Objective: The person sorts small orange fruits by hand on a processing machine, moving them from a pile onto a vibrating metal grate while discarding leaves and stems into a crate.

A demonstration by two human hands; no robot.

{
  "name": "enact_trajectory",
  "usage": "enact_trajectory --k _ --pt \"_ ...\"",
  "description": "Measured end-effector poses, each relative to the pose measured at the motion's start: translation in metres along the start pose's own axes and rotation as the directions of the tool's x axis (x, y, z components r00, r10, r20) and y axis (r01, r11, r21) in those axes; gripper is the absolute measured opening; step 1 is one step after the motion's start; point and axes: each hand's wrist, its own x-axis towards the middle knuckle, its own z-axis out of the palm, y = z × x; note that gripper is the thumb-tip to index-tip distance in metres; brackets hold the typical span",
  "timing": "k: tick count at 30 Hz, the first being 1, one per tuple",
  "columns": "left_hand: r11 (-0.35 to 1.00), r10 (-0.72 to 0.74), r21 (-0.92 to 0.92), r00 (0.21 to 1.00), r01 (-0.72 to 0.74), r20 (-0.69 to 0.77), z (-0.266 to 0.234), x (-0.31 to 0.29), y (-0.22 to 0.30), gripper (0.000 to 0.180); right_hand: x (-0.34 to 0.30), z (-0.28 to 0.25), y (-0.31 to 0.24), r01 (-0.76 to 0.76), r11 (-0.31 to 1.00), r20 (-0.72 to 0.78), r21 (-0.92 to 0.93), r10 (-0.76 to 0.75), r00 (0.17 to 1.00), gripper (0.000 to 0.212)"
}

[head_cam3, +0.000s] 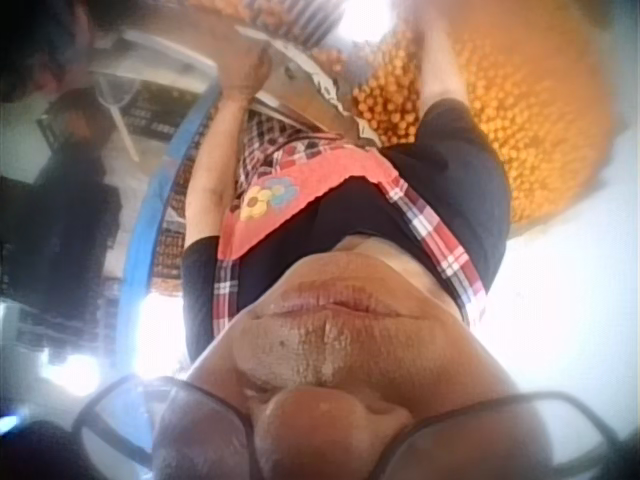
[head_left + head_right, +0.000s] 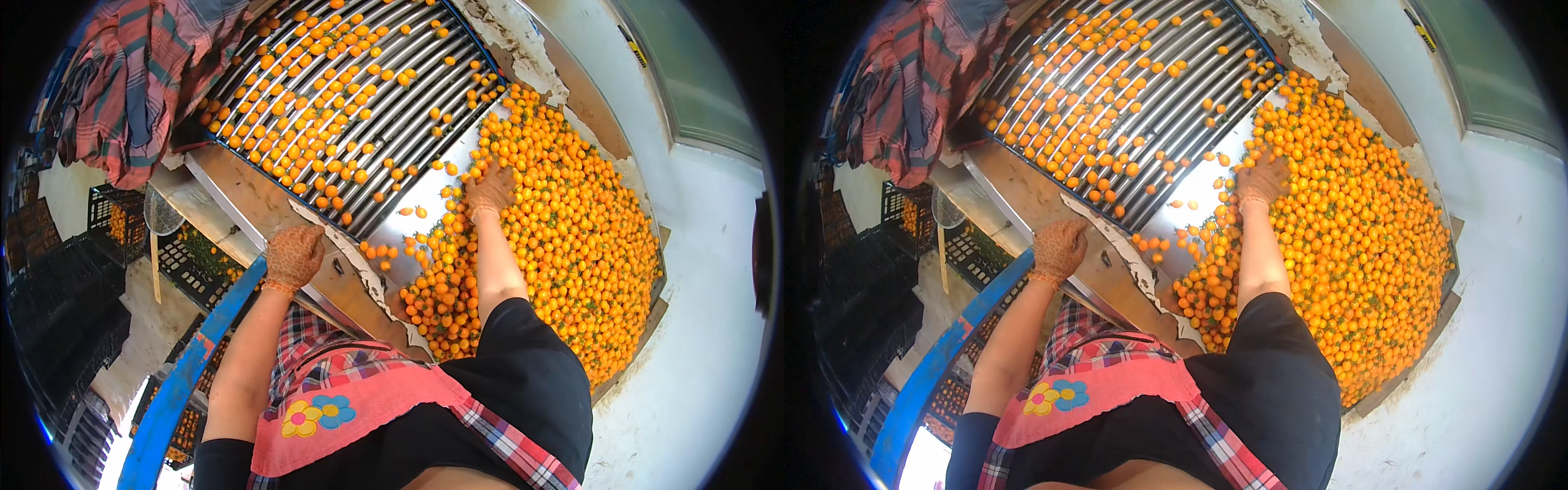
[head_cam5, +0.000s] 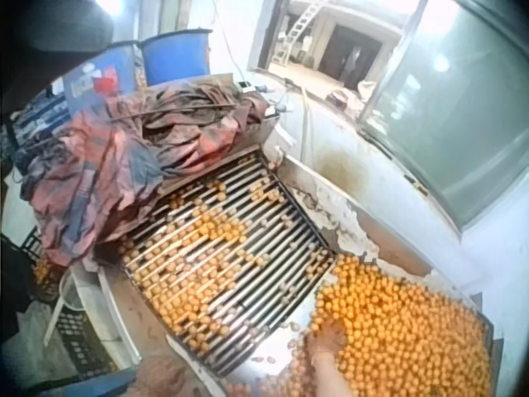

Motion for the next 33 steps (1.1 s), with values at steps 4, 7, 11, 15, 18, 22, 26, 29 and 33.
enact_trajectory --k 4,7,11,15,18,22,26,29,33 --pt "1.000 -0.008 0.011 1.000 0.008 -0.017 0.004 0.001 -0.003 0.021 -0.007 -0.003 0.011 -0.173 0.985 0.164 0.008 0.170 0.972 0.084" --pt "1.000 0.021 -0.010 0.999 -0.021 -0.043 0.004 0.001 -0.002 0.022 0.013 0.005 -0.011 -0.292 0.954 0.213 0.072 0.271 0.939 0.096" --pt "1.000 0.010 0.002 1.000 -0.010 -0.019 -0.004 0.002 0.002 0.019 0.048 0.006 -0.054 -0.217 0.678 0.232 0.702 0.071 0.970 0.087" --pt "1.000 0.005 0.022 0.999 -0.006 0.037 -0.006 0.004 0.004 0.018 0.068 0.010 -0.072 0.196 0.546 -0.162 0.814 -0.110 0.981 0.052" --pt "1.000 -0.001 0.005 1.000 0.001 0.011 -0.004 0.001 0.001 0.018 0.042 -0.010 -0.059 0.158 0.844 -0.082 0.512 -0.135 0.987 0.042" --pt "1.000 -0.018 0.003 1.000 0.018 0.020 -0.002 0.001 0.000 0.019 -0.004 -0.012 -0.020 0.046 0.982 0.295 0.182 -0.099 0.950 0.064" --pt "1.000 -0.007 0.007 1.000 0.007 -0.018 0.001 0.000 0.000 0.017 -0.050 -0.008 -0.018 0.360 0.932 0.471 -0.034 -0.303 0.828 0.080" --pt "1.000 0.012 0.020 0.999 -0.012 -0.030 0.001 0.001 -0.002 0.017 -0.096 -0.001 -0.032 0.501 0.853 0.553 -0.145 -0.350 0.756 0.090" --pt "0.999 -0.035 0.016 0.999 0.034 0.024 -0.006 0.003 0.003 0.016 -0.127 0.011 -0.066 0.379 0.909 0.526 0.172 -0.410 0.745 0.081"
